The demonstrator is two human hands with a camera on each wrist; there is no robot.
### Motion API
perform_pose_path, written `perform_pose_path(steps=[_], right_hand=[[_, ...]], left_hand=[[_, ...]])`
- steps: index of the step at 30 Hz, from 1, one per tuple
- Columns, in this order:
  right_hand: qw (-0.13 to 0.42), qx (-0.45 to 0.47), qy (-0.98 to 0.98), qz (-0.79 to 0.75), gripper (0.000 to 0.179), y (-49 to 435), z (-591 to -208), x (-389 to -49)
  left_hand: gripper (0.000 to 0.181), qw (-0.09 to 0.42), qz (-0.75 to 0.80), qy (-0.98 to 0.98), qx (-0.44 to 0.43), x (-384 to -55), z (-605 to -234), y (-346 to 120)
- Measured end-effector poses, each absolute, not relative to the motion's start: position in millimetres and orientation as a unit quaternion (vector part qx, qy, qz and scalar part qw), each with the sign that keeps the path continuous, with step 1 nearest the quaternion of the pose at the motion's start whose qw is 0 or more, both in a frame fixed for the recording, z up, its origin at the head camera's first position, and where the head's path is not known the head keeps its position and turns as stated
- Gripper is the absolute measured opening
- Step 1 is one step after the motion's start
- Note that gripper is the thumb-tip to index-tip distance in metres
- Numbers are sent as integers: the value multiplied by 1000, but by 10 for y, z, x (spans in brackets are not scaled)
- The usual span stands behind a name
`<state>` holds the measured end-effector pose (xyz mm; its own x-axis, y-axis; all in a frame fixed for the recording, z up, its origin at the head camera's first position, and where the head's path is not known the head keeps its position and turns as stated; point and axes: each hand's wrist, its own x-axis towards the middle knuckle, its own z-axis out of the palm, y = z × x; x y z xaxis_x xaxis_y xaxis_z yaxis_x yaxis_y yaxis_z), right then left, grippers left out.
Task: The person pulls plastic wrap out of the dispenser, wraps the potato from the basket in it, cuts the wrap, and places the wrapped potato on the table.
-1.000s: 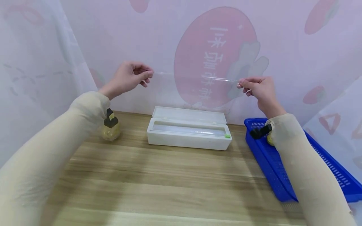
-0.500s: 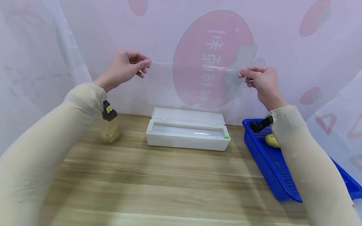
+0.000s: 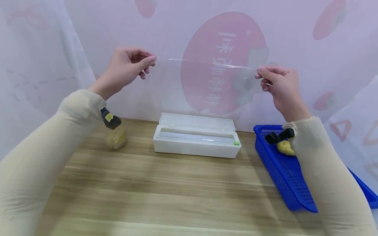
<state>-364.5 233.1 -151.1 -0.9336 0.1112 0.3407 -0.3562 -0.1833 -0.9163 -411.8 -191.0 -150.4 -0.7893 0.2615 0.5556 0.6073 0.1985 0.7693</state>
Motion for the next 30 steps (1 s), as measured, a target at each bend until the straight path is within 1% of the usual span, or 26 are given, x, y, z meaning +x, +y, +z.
perform_pose_path(steps=[4, 7, 10, 13, 16, 19, 21, 24, 27, 30], right_hand=[[117, 118, -587, 792, 23, 2339, -1628, -3404], [69, 143, -565, 809, 16, 2352, -1738, -3188], [-2, 165, -558, 813, 12, 2371, -1869, -2972], [-65, 179, -590, 785, 16, 2381, -2051, -2795], [-104, 178, -648, 733, 17, 2405, -2301, -2671], [-116, 160, -714, 671, 15, 2446, -2589, -2603], [-118, 143, -752, 633, 19, 2468, -2798, -2604], [-122, 115, -789, 592, 26, 2465, -3120, -2661], [-137, 102, -803, 571, 29, 2453, -3426, -2730], [-143, 101, -818, 548, 31, 2441, -3641, -2758]], left_hand=[[27, 120, -596, -734, -304, -3888, -1595, -1938], [29, 62, -629, -708, -314, -3721, -1694, -2001], [28, -2, -643, -697, -319, -3590, -1866, -2082], [21, -48, -596, -730, -330, -3471, -2119, -2169], [17, -97, -529, -763, -359, -3375, -2445, -2224], [14, -152, -484, -777, -373, -3320, -2831, -2186], [15, -184, -474, -778, -369, -3302, -3093, -2115], [21, -218, -479, -779, -341, -3287, -3434, -1983], [25, -230, -489, -782, -310, -3285, -3675, -1855], [22, -219, -484, -797, -287, -3262, -3792, -1769]])
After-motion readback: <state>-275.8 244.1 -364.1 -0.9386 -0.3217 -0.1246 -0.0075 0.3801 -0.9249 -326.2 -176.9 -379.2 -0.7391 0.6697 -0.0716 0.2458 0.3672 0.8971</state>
